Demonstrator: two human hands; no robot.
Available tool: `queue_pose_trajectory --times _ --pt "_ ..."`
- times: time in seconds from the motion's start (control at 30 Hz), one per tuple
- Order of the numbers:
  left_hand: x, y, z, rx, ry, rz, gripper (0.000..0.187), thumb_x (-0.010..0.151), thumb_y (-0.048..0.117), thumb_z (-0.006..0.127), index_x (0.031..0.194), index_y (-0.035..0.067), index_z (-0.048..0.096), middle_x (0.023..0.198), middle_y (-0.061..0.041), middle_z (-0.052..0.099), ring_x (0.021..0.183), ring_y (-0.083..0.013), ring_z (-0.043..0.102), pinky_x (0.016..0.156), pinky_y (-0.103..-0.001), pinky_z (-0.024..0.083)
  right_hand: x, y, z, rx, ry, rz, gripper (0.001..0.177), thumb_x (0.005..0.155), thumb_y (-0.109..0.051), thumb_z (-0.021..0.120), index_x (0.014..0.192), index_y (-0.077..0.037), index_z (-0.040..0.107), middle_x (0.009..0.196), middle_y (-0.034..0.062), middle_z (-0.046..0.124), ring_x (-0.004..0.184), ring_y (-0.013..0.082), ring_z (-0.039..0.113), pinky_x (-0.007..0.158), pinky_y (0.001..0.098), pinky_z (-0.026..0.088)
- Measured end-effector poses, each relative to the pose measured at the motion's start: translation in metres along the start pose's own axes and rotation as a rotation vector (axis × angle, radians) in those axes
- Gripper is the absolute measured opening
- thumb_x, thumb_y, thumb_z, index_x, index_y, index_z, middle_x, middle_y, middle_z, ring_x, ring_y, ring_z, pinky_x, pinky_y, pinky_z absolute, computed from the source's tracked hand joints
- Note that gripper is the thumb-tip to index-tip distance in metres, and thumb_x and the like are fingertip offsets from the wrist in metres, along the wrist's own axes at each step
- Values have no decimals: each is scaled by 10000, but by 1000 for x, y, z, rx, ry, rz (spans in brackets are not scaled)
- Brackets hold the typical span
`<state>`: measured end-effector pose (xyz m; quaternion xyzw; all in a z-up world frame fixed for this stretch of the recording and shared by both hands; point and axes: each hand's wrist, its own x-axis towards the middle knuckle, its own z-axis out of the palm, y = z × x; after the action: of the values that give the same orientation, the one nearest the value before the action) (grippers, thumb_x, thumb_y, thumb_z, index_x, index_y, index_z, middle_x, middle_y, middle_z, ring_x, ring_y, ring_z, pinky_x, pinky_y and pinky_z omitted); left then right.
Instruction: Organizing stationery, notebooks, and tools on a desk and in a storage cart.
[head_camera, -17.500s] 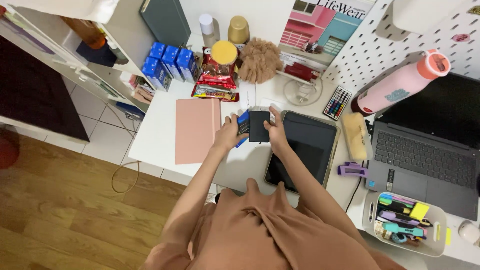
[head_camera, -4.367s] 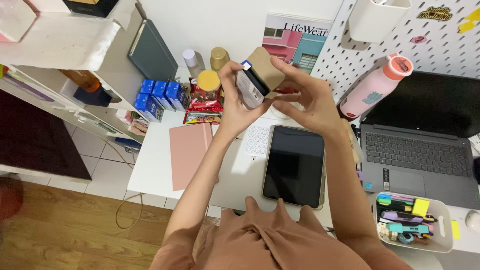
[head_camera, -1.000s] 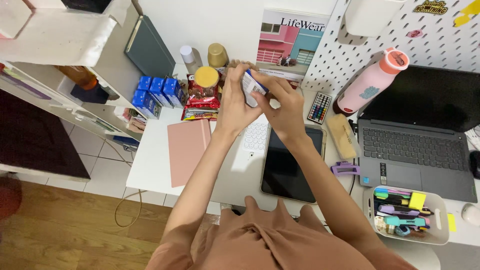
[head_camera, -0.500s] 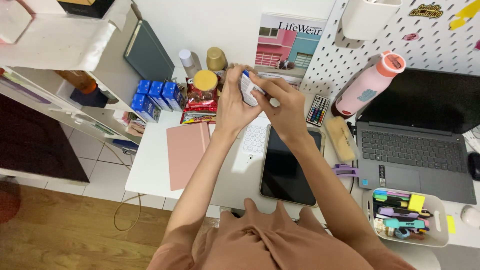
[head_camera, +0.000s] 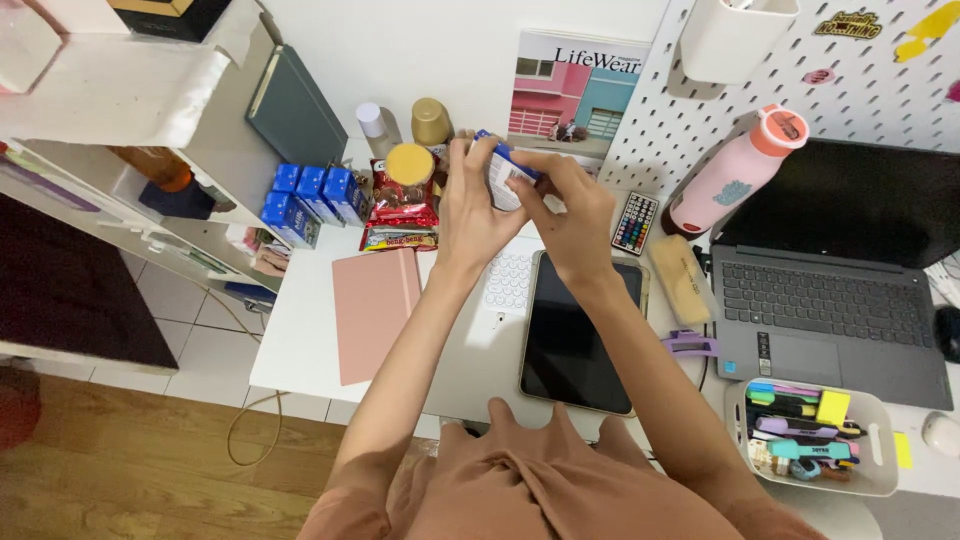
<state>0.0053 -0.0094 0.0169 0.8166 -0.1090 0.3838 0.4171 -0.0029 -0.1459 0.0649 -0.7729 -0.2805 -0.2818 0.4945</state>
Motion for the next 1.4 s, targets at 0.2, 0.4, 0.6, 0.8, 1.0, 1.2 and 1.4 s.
queue_pose_trajectory --times 0.2,0.4,0.6,0.8,1.0,1.2,1.4 --pt "0 -2 1 12 40 96 779 862 250 851 1418 163 312 1332 -216 507 1236 -502 593 932 -531 578 0 1 -1 54 -17 -51 211 954 -17 787 1150 -23 709 1094 88 726 812 160 706 729 289 581" --pt "-1 -10 4 42 34 72 751 846 249 851 1365 144 319 1406 -324 444 1193 -534 580 884 -544 582 5 -6 -2 -17 -32 -96 135 956 -13 787 1065 -1 708 1089 85 714 806 180 716 727 296 574" --pt "-4 -30 11 -44 2 89 757 916 249 829 1422 122 281 1387 -229 480 1282 -453 564 1052 -520 526 3 -1 1 1 -32 -23 170 957 -5 785 1102 -8 697 1088 89 727 771 174 708 709 279 564" --pt "-15 -43 -9 -99 -191 129 739 1031 259 665 1571 -53 269 1531 -290 408 1465 -384 381 1221 -514 321 -3 16 5 275 -25 239 376 970 38 703 1330 -47 633 1110 74 742 1006 187 713 874 270 590" --pt "-39 -74 -17 -930 -225 -884 612 1063 502 264 1537 129 370 1321 -195 640 1201 -281 616 1020 -387 482 -21 32 28 15 -68 -90 292 882 75 776 1139 -60 742 1081 83 728 1044 250 699 1096 396 581" --pt "-73 -111 -43 -1356 -98 -893 415 1120 243 440 1408 -55 461 1275 -204 661 1120 -296 715 987 -460 610 -53 52 70 129 -250 -252 288 869 72 737 1110 -85 743 1229 67 745 1253 278 683 1260 479 413" --pt "-101 -127 -92 -1171 -75 -929 469 1078 205 458 1490 -13 400 1249 -191 665 1033 -304 738 919 -449 632 -66 22 103 141 -314 91 737 844 -65 846 1485 -58 481 1537 211 483 1379 366 501 1092 468 468"
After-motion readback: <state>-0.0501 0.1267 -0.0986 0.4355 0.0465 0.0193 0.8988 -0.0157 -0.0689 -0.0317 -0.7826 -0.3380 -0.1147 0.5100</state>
